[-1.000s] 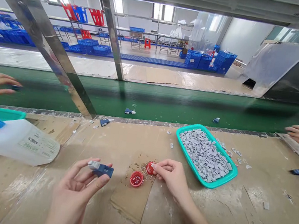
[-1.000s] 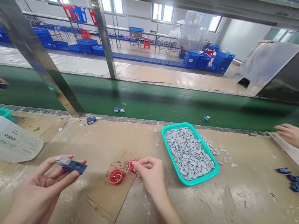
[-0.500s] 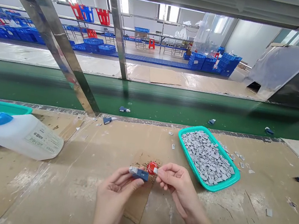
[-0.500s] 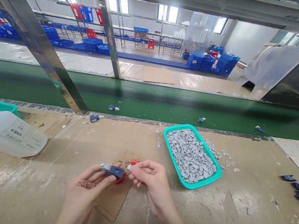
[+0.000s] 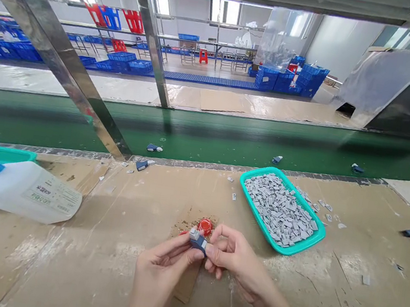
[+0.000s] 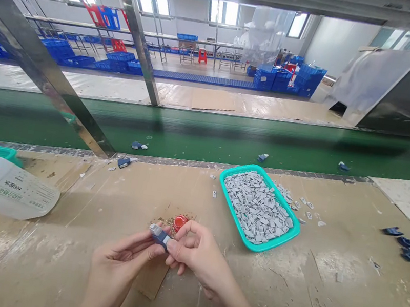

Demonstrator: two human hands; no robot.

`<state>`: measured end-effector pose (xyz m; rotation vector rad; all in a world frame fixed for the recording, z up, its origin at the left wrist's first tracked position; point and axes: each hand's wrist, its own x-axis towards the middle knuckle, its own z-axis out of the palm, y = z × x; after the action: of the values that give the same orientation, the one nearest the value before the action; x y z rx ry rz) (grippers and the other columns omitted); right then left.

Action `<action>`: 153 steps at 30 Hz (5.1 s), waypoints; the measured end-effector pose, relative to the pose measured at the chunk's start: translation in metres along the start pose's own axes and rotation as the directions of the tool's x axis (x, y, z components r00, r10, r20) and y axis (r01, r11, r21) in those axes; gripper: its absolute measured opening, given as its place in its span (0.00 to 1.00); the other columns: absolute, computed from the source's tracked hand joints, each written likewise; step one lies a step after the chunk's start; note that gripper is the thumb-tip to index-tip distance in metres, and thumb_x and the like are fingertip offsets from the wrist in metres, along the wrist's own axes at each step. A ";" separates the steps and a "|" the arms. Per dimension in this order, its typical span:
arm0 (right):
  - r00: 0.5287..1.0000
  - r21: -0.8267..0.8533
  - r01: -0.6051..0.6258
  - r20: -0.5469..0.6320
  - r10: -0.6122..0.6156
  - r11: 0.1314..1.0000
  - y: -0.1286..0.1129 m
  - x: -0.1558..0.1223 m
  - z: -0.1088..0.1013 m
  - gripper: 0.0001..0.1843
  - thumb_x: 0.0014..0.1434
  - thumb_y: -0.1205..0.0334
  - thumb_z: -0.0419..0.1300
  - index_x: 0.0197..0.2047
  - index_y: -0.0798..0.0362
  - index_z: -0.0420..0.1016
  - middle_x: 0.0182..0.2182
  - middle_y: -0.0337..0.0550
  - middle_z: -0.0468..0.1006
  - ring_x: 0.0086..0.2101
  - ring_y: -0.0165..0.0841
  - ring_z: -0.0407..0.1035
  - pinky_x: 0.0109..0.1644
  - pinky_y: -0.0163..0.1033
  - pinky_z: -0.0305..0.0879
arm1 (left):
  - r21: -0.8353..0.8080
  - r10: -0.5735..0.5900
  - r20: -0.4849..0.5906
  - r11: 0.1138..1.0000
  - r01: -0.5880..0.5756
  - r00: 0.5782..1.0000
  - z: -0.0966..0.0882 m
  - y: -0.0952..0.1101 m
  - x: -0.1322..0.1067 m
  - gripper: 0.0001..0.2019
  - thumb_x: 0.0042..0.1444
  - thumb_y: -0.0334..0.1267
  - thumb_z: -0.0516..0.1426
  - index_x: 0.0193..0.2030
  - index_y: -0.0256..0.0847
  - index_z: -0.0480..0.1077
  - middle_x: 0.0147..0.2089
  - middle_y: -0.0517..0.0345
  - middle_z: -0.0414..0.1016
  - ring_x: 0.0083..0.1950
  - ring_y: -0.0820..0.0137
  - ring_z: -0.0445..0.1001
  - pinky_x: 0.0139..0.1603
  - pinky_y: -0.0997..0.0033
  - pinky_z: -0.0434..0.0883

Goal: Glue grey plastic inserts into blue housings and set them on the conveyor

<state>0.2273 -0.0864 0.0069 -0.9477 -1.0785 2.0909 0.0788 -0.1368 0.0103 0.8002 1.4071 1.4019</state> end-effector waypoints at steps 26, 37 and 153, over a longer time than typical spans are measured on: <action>0.605 -0.830 -0.506 -0.536 -0.589 0.236 -0.033 0.020 -0.090 0.07 0.58 0.66 0.58 0.39 0.51 0.77 0.33 0.48 0.77 0.41 0.44 0.64 0.38 0.40 0.56 | 0.846 0.142 0.509 0.100 -0.524 0.849 0.076 0.033 0.282 0.12 0.60 0.39 0.54 0.49 0.36 0.67 0.46 0.51 0.71 0.45 0.64 0.71 0.47 0.57 0.69; 0.674 -0.834 -0.511 -0.539 -0.505 0.209 -0.033 0.030 -0.091 0.09 0.59 0.73 0.55 0.35 0.54 0.75 0.33 0.46 0.77 0.42 0.42 0.66 0.34 0.37 0.58 | 0.788 0.164 0.588 0.105 -0.606 0.792 0.184 0.009 0.292 0.16 0.59 0.42 0.54 0.51 0.36 0.66 0.51 0.49 0.69 0.51 0.62 0.69 0.50 0.52 0.68; 0.571 -0.877 -0.433 -0.445 -0.689 0.207 -0.035 0.020 -0.111 0.19 0.56 0.60 0.62 0.52 0.49 0.74 0.41 0.52 0.73 0.43 0.47 0.58 0.44 0.46 0.59 | 0.806 0.397 0.401 0.276 -0.524 0.825 0.010 0.033 0.246 0.18 0.56 0.32 0.50 0.54 0.42 0.66 0.50 0.49 0.75 0.50 0.59 0.72 0.52 0.61 0.66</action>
<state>0.3109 -0.0064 -0.0156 -1.9942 -1.7804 0.1487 0.0026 0.0992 0.0003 2.1436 1.9129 0.8158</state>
